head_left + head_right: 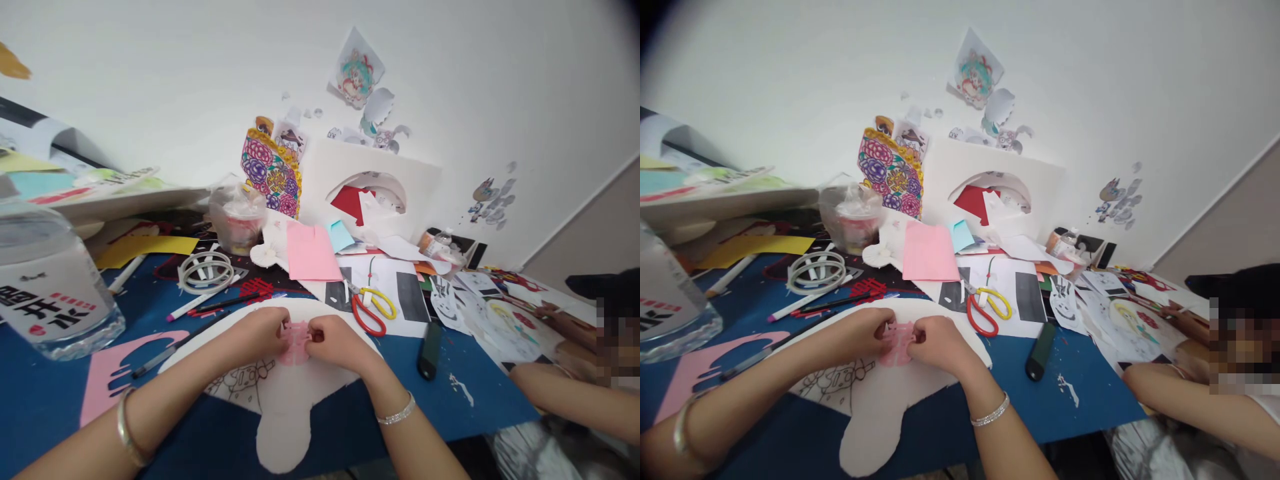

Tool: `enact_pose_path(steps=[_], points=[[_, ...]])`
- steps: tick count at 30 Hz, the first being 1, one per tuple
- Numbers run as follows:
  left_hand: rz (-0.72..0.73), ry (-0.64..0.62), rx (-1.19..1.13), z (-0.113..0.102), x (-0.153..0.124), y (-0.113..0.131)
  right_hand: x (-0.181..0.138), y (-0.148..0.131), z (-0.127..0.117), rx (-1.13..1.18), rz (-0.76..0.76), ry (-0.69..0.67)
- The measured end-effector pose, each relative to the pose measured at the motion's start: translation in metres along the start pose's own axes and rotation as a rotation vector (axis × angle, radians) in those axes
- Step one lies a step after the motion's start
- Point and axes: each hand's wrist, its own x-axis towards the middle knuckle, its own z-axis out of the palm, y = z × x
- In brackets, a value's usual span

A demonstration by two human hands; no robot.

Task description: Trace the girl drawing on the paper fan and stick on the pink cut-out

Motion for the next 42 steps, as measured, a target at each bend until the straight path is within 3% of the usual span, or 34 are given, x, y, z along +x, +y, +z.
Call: enact_pose_path(steps=[14,21,26,29,36,42], points=[[0.006,0.015,0.111,0.0,-0.002,0.0,-0.001,-0.007,0.002,-0.036,0.02,0.023],[-0.031,0.045,0.118,-0.021,0.001,-0.022,-0.002,0.004,-0.007,0.077,0.042,0.04],[-0.055,0.172,0.166,-0.05,-0.006,-0.04,0.001,0.019,-0.027,0.139,0.111,0.355],[-0.007,0.195,0.153,-0.056,-0.013,-0.037,0.004,0.021,-0.025,0.154,0.114,0.413],[0.001,0.008,0.092,-0.019,0.001,-0.021,0.004,0.006,0.002,0.136,0.093,0.232],[-0.029,0.029,0.033,-0.001,0.008,-0.017,0.001,0.002,0.003,0.204,0.09,0.142]])
